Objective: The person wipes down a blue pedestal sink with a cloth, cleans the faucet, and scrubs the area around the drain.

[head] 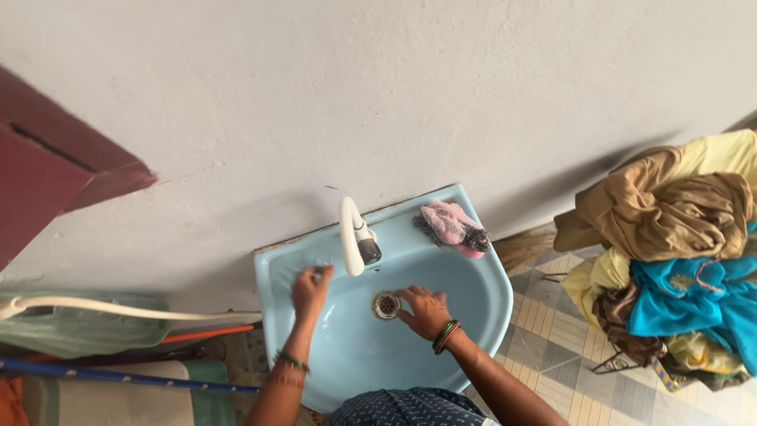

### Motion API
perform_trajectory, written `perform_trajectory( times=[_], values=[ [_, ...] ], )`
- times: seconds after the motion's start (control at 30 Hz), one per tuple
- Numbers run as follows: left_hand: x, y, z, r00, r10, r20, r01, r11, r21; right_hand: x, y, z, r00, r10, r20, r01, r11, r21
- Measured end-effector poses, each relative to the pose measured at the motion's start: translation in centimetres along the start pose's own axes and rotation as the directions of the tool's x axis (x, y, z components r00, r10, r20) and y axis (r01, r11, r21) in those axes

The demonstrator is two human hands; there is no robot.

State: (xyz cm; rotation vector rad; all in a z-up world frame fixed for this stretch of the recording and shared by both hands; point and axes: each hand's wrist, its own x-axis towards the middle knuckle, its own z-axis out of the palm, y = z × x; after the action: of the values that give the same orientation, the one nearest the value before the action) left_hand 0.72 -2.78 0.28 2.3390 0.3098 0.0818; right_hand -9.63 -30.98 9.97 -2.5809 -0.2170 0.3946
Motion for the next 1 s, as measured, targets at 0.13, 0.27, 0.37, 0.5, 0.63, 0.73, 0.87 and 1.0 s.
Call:
perform_trajectory(
  times=[0.13, 0.27, 0.37, 0.5, 0.63, 0.73, 0.87, 1.0],
  values=[
    [-5.2, 3.5, -0.3, 0.888, 0.019, 0.460, 0.198, 0.886, -0.419, 0.4, -1.9, -0.5, 0.968, -0.132, -0.215, 0.229, 0.818, 0.527],
    [-8.9, 8.5, -3.3, 0.756, -0.067, 0.651, 0.444, 0.784, -0.434, 0.0, -4.3, -1.2, 0.953, -0.125, -0.274, 0.281, 0.698, 0.658],
    [-10.3, 10.3, -5.1, 0.734, -0.053, 0.677, 0.466, 0.764, -0.445, -0.6, -5.4, -2.0, 0.949, -0.098, -0.301, 0.283, 0.690, 0.666],
    [-11.0, 10.2, -5.6, 0.730, -0.025, 0.682, 0.482, 0.727, -0.489, -1.8, -6.8, -4.0, 0.933, -0.102, -0.345, 0.282, 0.804, 0.523],
    [-11.0, 9.9, -6.4, 0.787, -0.109, 0.608, 0.453, 0.771, -0.448, -3.2, -6.9, -5.8, 0.835, -0.265, -0.482, 0.476, 0.786, 0.393],
    [-10.7, 9.4, -6.9, 0.819, -0.144, 0.555, 0.433, 0.789, -0.435, -2.8, -4.5, -4.8, 0.887, -0.393, -0.242, 0.451, 0.628, 0.634],
    [-9.7, 8.0, -6.9, 0.870, -0.144, 0.471, 0.399, 0.767, -0.502, 1.3, 0.3, 0.3, 0.974, -0.223, 0.041, 0.216, 0.967, 0.135],
    [-8.5, 8.0, -7.2, 0.922, -0.057, 0.384, 0.283, 0.775, -0.565, 2.2, 1.9, 3.4, 0.988, -0.144, 0.064, 0.117, 0.944, 0.308]
  ],
)
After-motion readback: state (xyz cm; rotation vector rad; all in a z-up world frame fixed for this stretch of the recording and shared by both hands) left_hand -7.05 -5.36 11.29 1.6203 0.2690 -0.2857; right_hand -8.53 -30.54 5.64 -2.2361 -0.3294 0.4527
